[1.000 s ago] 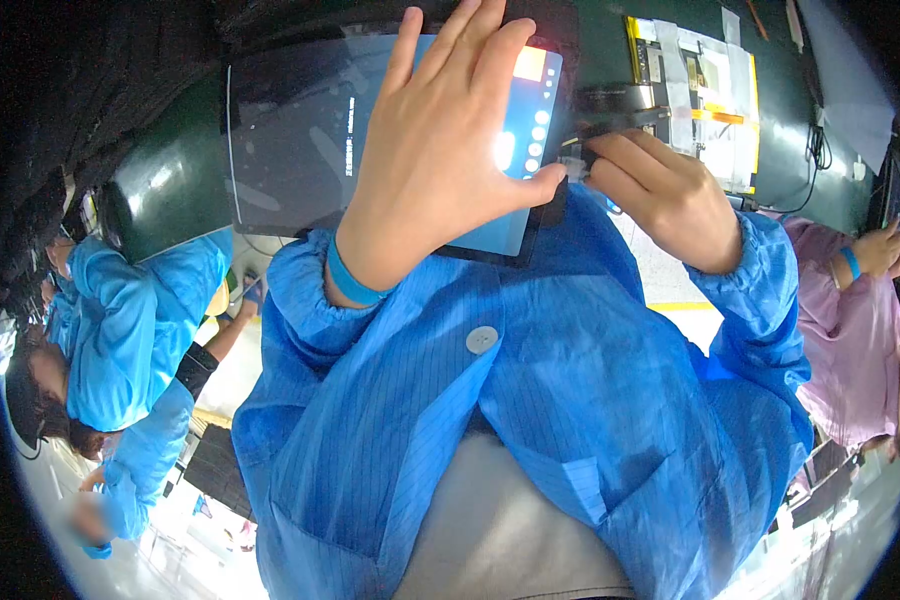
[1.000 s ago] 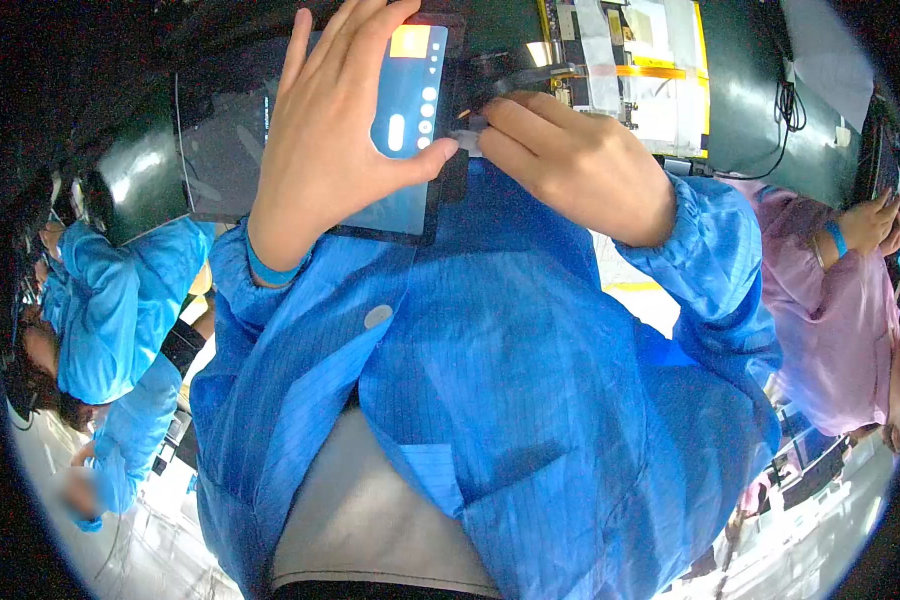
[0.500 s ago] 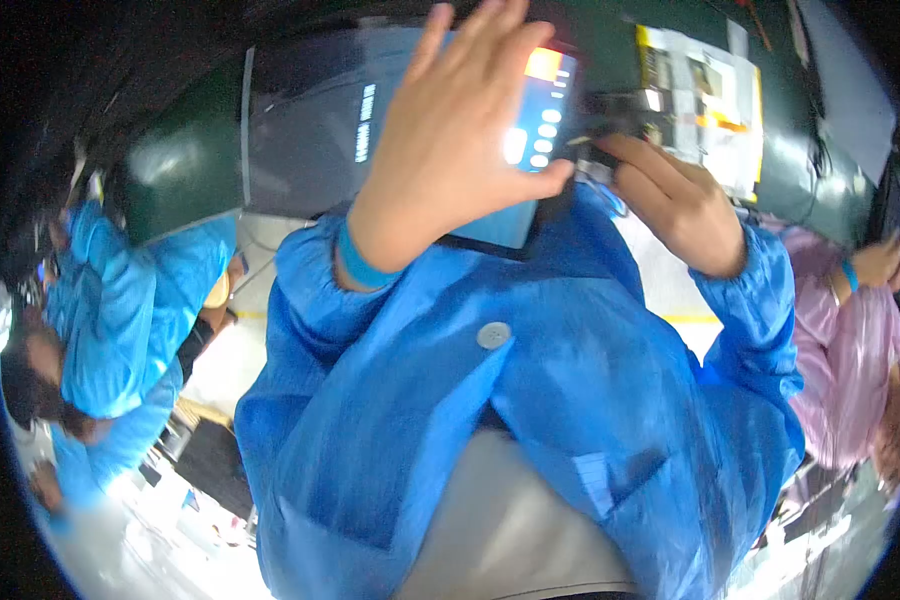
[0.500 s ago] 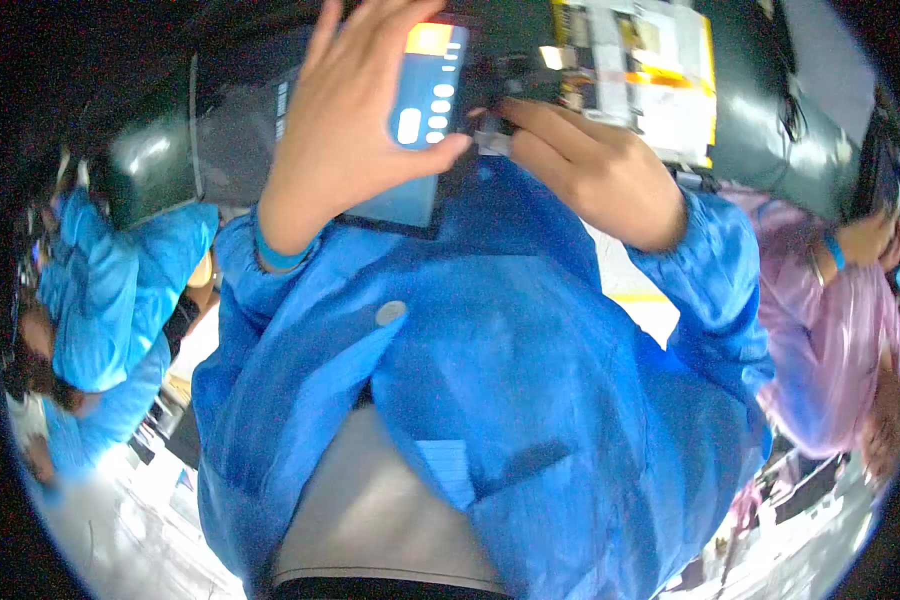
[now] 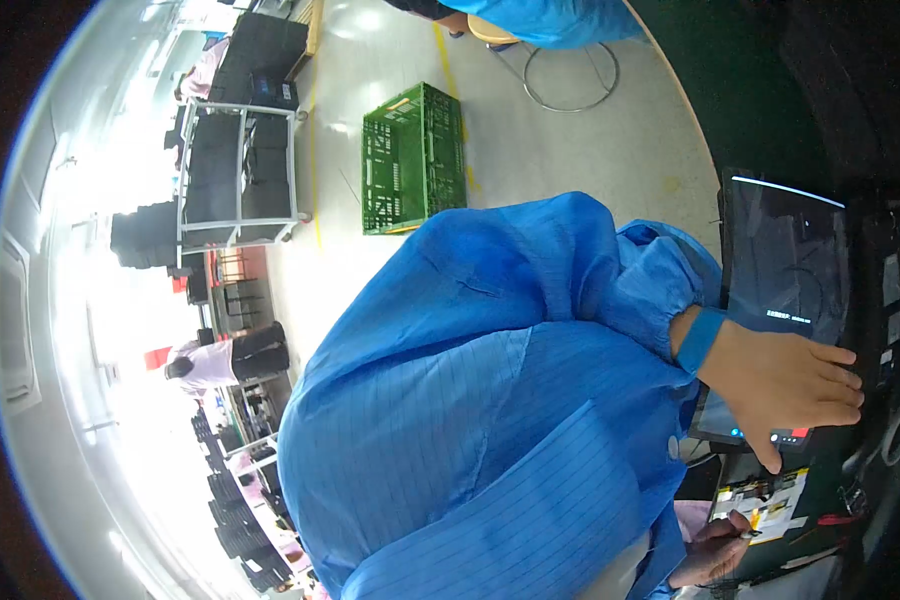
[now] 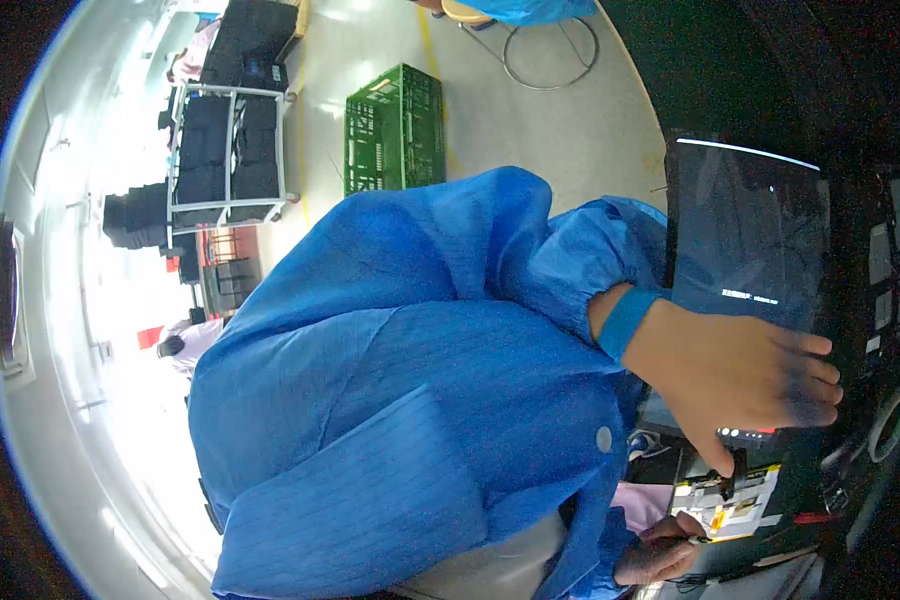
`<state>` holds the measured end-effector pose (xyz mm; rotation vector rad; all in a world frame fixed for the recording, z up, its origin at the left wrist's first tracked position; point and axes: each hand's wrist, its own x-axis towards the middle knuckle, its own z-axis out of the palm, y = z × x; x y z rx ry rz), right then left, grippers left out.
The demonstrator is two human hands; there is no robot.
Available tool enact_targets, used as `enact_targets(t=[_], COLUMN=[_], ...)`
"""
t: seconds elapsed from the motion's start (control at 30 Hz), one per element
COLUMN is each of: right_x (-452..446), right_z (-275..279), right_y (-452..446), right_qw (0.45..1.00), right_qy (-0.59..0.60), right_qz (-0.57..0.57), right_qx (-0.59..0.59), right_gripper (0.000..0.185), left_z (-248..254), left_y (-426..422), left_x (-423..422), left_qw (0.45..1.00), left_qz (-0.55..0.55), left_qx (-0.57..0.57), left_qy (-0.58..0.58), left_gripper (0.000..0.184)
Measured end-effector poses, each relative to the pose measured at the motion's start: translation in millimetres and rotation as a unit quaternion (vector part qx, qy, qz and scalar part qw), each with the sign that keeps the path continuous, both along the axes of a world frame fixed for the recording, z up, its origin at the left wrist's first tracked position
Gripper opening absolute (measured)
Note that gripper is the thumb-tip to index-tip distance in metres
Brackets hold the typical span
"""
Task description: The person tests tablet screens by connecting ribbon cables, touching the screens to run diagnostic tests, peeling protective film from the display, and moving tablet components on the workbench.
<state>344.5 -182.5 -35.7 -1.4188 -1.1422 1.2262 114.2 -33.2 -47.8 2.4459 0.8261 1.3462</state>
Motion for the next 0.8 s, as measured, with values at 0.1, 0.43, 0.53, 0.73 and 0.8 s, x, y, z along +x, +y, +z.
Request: enact_targets(t=[0.1, 0.43, 0.53, 0.73, 0.8], right_x=[1, -32, -33, -23, -29], right_z=[-6, 25, 23, 11, 2], right_y=[3, 9, 17, 11, 8], right_qw=[0.995, 0.95, 0.96, 0.976, 0.965], right_qy=[-0.094, -0.298, -0.27, -0.217, -0.255], right_qz=[-0.013, 0.038, 0.074, 0.019, 0.002], right_qx=[-0.002, -0.086, -0.001, 0.017, 0.058], right_gripper=[0.05, 0.013, 0.013, 0.016, 0.015], left_z=[-2, 29, 34, 25, 21], left_y=[3, 33, 41, 40, 43], left_x=[-2, -99, -128, -107, -110], left_qw=[1.0, 0.982, 0.957, 0.934, 0.931], left_qz=[0.023, 0.14, 0.16, 0.122, 0.124], left_qx=[-0.002, -0.033, -0.19, -0.32, -0.33], left_qy=[-0.006, 0.124, 0.149, 0.101, 0.099], left_gripper=[0.086, 0.059, 0.051, 0.047, 0.048])
